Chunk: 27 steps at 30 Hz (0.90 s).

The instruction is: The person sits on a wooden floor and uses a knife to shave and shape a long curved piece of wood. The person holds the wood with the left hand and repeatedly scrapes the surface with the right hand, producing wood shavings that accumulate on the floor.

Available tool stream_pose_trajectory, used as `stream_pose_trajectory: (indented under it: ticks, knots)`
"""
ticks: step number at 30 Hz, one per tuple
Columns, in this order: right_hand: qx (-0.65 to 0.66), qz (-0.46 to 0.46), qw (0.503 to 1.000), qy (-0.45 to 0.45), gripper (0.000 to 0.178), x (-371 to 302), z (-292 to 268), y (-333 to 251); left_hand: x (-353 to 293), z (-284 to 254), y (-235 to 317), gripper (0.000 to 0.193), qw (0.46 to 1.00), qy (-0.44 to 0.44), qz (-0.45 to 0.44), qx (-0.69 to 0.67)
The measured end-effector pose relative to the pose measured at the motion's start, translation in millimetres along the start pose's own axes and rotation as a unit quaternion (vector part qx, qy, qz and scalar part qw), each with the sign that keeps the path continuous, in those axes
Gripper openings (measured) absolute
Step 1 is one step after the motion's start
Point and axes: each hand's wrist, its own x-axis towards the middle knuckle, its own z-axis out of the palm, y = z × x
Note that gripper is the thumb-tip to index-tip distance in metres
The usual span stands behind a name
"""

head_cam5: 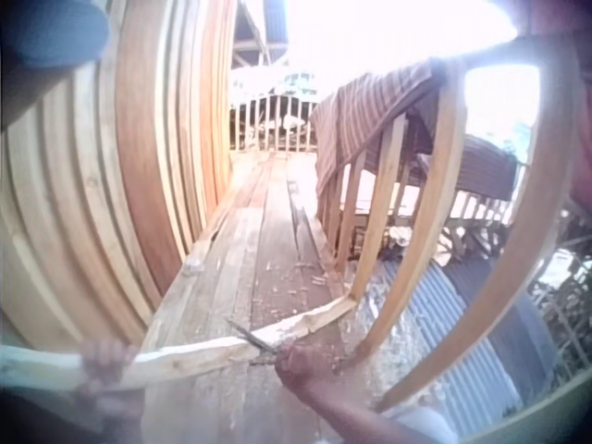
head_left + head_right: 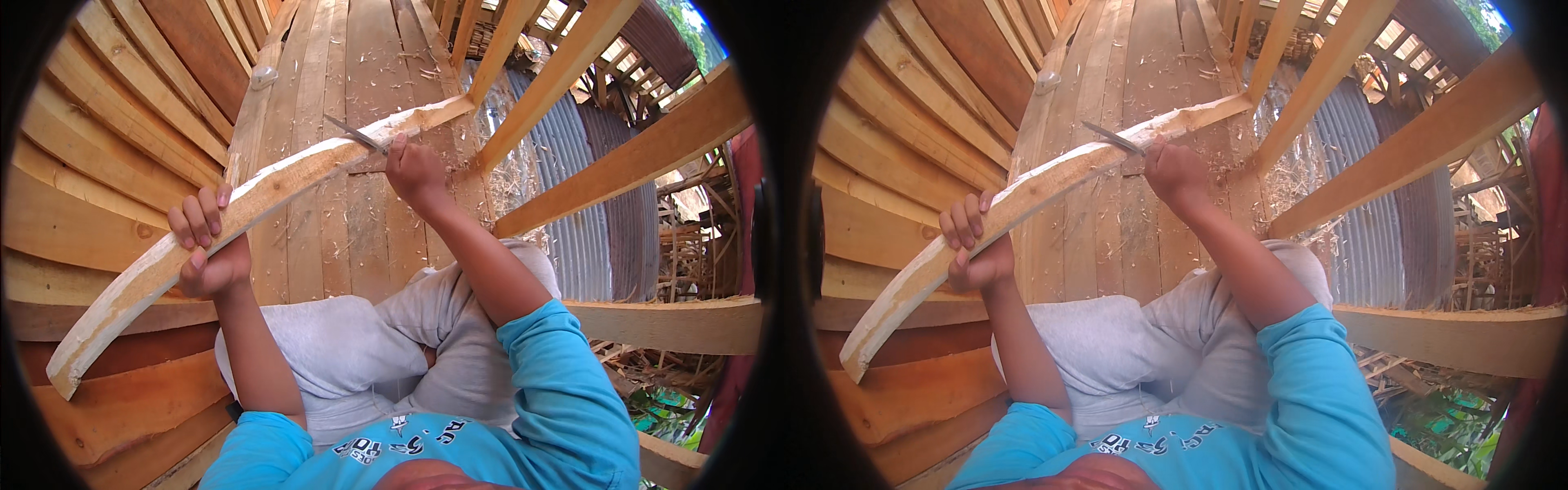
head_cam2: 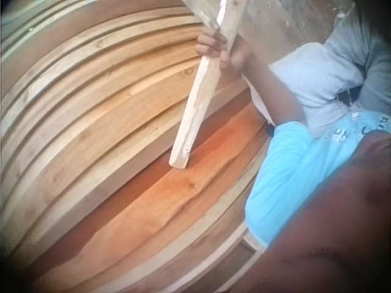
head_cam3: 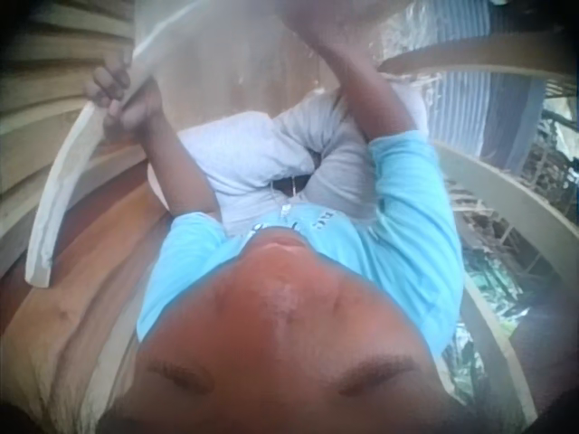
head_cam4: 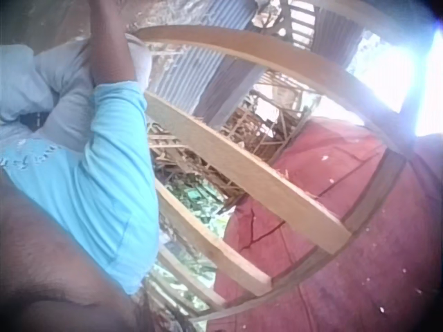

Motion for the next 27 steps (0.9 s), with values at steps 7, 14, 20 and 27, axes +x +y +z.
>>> stream_pose_trajectory:
  ticks: [7,14,20,27]
  knots:
    - [0.021,0.032,0.996,0.075,0.061,14.5,15.6,25.3,2.4,4.6,-6.9,0.036,1.0,0.0,-0.013,-0.021]
    - [0.047,0.034,0.987,0.151,0.061,-3.5,26.8,12.5,2.1,10.7,-8.4,0.035,1.0,0.012,-0.004,-0.023]
    - [0.005,-0.086,0.988,0.127,0.057,-14.1,16.6,6.2,4.0,7.5,-7.6,0.035,1.0,0.016,0.002,-0.01]
    - [-0.025,0.046,0.987,0.153,0.057,25.3,10.2,39.8,3.2,16.0,-7.5,0.035,0.999,0.03,-0.017,-0.015]
